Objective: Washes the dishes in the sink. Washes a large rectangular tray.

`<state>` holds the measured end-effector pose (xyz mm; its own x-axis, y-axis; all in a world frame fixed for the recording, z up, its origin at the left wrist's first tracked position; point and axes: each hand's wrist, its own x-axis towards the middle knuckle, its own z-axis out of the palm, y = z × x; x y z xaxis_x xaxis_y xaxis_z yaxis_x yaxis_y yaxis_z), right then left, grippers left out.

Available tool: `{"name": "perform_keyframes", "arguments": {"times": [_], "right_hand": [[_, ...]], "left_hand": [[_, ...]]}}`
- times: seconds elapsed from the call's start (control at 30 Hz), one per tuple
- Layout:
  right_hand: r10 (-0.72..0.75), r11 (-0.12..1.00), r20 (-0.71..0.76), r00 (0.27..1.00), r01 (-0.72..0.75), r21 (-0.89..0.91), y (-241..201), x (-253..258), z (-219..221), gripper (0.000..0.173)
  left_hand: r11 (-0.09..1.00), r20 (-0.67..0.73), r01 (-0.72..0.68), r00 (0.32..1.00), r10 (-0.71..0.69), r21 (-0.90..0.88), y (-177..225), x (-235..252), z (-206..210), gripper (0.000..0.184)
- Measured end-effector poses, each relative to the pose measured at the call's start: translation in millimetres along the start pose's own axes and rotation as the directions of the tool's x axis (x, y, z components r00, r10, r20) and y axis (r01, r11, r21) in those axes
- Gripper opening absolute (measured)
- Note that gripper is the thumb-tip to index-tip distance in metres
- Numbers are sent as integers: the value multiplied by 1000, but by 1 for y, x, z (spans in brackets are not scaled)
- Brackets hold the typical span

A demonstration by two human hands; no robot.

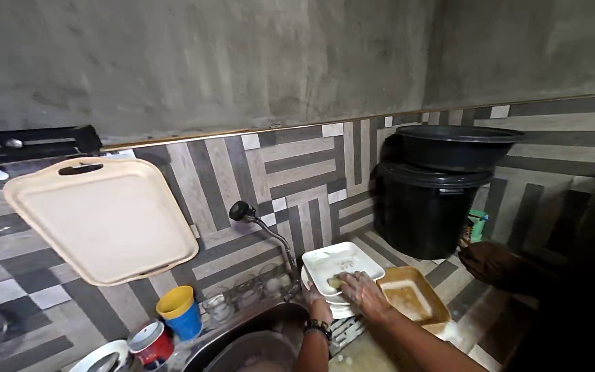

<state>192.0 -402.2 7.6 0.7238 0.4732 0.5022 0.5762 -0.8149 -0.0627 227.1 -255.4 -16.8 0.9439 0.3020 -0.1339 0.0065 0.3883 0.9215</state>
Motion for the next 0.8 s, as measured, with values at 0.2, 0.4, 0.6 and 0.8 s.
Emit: {"name": "perform_keyframes", "arguments": {"times": [0.2, 0.4, 0.6, 0.8], "right_hand": [[58, 998, 113, 992, -62, 32, -12, 1, 16, 25], [289, 908, 198, 937, -334, 253, -64, 12, -13, 32], [-30, 876, 312, 950, -125, 466, -180, 32, 71, 46], [37, 986, 613, 789, -129, 106, -242, 31, 200, 55]], "left_hand": [[989, 137, 147, 979, -149, 25, 52, -15, -44, 47], [953, 110, 4, 993, -40, 303, 107, -55, -147, 47], [561, 13, -123, 981, 195, 818, 143, -97, -310, 43], [517, -350, 114, 854, 386, 848, 193, -197, -477, 39]]}}
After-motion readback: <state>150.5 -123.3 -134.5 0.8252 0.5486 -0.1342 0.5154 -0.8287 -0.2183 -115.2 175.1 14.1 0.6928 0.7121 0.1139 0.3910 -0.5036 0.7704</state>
